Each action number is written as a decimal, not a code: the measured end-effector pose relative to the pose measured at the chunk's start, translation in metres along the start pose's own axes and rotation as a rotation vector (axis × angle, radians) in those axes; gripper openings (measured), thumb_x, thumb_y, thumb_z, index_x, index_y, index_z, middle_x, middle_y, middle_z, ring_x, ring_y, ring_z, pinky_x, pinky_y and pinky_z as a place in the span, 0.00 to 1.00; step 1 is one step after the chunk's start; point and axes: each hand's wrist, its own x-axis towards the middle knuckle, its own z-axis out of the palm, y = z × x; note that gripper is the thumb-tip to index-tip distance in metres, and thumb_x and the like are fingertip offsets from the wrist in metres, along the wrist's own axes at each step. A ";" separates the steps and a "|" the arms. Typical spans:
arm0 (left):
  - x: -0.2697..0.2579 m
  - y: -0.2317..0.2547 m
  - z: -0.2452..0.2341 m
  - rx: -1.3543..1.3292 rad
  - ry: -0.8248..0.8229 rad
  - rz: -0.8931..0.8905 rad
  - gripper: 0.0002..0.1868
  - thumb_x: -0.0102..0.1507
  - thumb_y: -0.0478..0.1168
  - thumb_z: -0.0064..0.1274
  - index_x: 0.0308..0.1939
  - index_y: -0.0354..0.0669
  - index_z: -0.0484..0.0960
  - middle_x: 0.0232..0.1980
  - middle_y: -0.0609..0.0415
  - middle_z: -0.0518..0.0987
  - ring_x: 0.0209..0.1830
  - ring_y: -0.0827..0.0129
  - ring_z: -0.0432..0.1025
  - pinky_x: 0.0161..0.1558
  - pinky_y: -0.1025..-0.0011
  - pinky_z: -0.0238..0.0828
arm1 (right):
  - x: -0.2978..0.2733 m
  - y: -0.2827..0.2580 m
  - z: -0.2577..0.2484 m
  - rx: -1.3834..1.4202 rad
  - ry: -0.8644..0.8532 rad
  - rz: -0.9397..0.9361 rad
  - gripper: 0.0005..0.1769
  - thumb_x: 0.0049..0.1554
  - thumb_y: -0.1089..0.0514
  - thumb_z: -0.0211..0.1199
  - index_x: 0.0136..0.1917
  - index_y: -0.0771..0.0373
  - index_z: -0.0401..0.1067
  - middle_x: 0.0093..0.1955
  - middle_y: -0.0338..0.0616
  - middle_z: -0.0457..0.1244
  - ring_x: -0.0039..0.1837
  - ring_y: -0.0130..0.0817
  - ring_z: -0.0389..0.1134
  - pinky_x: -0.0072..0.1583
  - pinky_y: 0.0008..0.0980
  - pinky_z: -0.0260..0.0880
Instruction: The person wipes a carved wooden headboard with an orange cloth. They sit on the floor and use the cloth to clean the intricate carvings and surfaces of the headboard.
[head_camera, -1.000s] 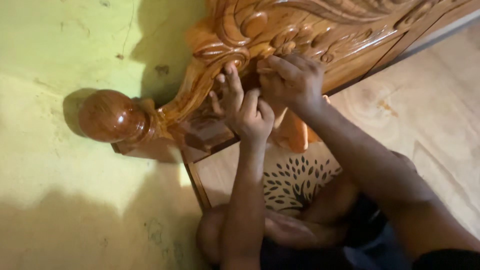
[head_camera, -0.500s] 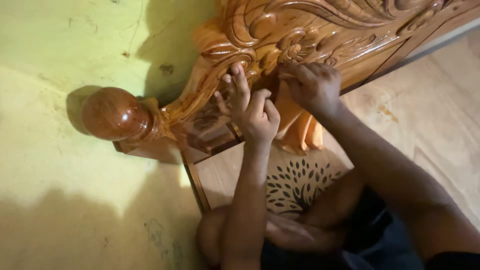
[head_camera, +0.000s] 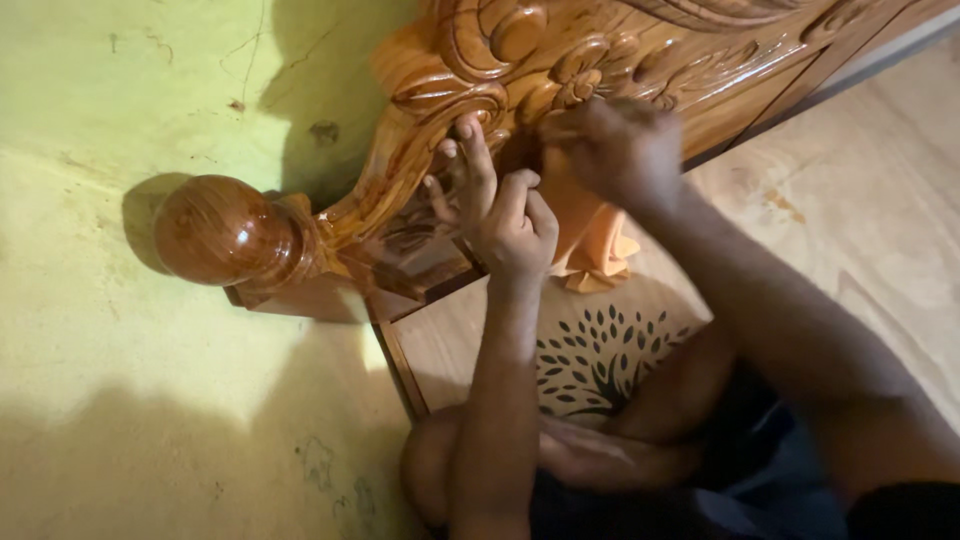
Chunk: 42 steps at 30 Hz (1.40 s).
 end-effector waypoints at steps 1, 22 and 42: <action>0.000 0.001 -0.001 -0.018 0.003 -0.005 0.13 0.66 0.30 0.47 0.29 0.48 0.80 0.80 0.43 0.61 0.87 0.52 0.45 0.85 0.53 0.18 | -0.005 0.001 -0.002 -0.019 -0.005 0.043 0.06 0.66 0.58 0.72 0.46 0.55 0.78 0.40 0.34 0.71 0.38 0.25 0.72 0.39 0.27 0.71; -0.004 0.005 0.006 -0.004 -0.036 -0.012 0.10 0.64 0.33 0.48 0.29 0.49 0.79 0.83 0.39 0.55 0.88 0.46 0.40 0.83 0.43 0.13 | -0.004 0.015 -0.021 -0.073 0.032 -0.094 0.08 0.58 0.67 0.70 0.46 0.54 0.78 0.35 0.35 0.69 0.36 0.27 0.70 0.38 0.30 0.69; -0.002 0.007 0.013 -0.005 -0.022 -0.020 0.10 0.63 0.33 0.49 0.28 0.49 0.80 0.82 0.37 0.55 0.87 0.44 0.38 0.81 0.39 0.11 | 0.014 0.013 0.011 0.075 0.409 -0.055 0.08 0.58 0.70 0.72 0.42 0.62 0.74 0.34 0.39 0.68 0.34 0.30 0.70 0.35 0.31 0.67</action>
